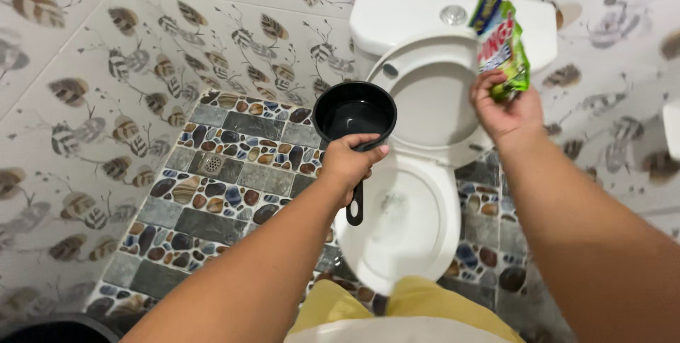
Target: The person pours detergent from a packet into a toilet bowl, scrubs the inside of the bowl with a brush, and rinses it with water from a small container.
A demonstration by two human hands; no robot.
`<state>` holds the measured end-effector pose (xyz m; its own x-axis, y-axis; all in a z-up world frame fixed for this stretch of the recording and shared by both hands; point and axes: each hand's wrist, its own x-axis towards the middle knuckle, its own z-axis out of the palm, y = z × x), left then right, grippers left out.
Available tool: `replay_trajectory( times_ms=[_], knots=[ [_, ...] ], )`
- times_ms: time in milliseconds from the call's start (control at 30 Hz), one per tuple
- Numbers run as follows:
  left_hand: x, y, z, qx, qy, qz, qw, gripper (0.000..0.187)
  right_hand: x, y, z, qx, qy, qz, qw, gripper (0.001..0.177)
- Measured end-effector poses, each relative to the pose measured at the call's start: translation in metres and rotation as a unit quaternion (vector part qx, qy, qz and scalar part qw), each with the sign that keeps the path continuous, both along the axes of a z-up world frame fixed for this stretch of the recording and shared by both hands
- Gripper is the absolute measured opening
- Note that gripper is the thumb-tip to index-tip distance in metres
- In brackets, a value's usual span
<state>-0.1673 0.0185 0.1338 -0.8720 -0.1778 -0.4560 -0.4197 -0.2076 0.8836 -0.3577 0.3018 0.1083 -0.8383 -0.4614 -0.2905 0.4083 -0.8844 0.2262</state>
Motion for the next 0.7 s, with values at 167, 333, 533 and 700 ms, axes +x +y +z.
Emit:
replay_trajectory(
  times_ms=[167,333,533,700],
  knots=[
    [-0.012,0.034,0.002,0.001,-0.002,0.061,0.998,0.040,-0.126,0.074,-0.019,0.154,0.039,0.015,0.987,0.017],
    [-0.024,0.068,-0.008,-0.033,-0.016,0.134,0.990,0.039,-0.230,0.117,-0.034,0.281,0.005,0.025,0.959,0.016],
    [-0.011,0.089,-0.011,-0.016,-0.015,0.191,0.981,0.039,-0.281,0.094,-0.046,0.359,-0.007,0.001,0.933,0.021],
    [0.012,0.091,-0.007,-0.032,-0.029,0.197,0.979,0.038,-0.251,0.055,-0.005,0.630,0.069,0.097,0.768,0.032]
  ],
)
